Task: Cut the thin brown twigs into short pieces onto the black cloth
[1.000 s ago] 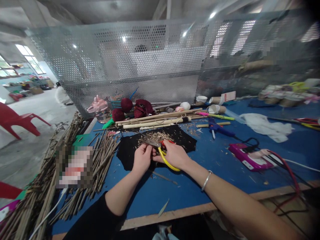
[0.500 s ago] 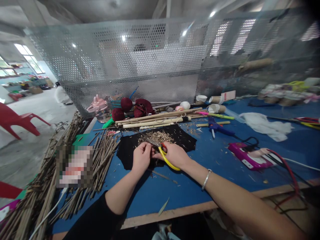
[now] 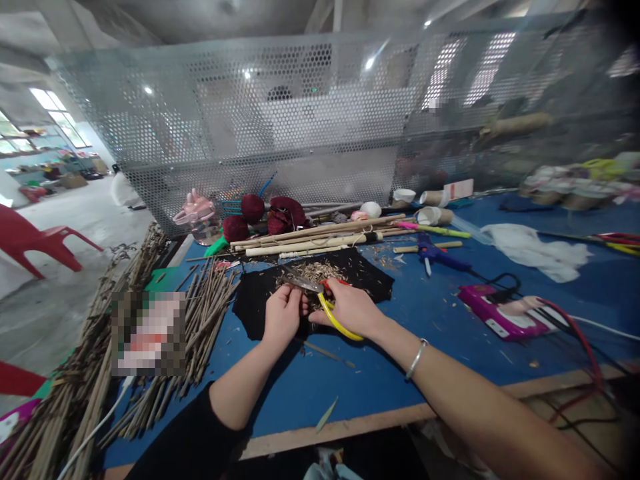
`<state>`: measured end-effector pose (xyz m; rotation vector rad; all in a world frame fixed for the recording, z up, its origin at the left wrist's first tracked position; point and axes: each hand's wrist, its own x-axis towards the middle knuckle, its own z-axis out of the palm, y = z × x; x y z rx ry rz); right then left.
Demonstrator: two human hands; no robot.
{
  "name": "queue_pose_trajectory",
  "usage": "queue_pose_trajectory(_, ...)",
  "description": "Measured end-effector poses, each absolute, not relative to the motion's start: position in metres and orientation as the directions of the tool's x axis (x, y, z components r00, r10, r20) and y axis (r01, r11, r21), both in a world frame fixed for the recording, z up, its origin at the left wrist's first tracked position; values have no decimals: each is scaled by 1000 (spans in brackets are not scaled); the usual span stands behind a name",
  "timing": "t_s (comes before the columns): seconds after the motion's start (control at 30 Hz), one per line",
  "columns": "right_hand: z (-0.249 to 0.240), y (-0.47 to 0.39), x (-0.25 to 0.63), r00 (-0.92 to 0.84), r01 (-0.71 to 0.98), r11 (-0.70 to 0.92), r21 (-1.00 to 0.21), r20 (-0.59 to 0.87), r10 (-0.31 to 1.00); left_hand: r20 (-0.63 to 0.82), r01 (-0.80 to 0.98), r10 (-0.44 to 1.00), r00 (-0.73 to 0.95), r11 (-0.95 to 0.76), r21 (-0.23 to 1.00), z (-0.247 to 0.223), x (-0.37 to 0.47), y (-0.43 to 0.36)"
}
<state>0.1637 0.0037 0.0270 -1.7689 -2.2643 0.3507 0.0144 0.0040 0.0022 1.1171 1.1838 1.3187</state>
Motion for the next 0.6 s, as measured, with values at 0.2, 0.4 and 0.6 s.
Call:
queue_pose_trajectory(0.2,25,4,164,-271,905,281,-319,76,960,3,-73,995,-98,-10,997,3,15,3)
queue_pose_trajectory(0.4,20,6,163,-263,910,271,-315,68,962,30,-58,996,-86,-35,998,1,14,4)
queue_pose_trajectory(0.6,18,7,162,-267,914,271,-300,57,962,61,-29,994,-86,-64,998,1,13,3)
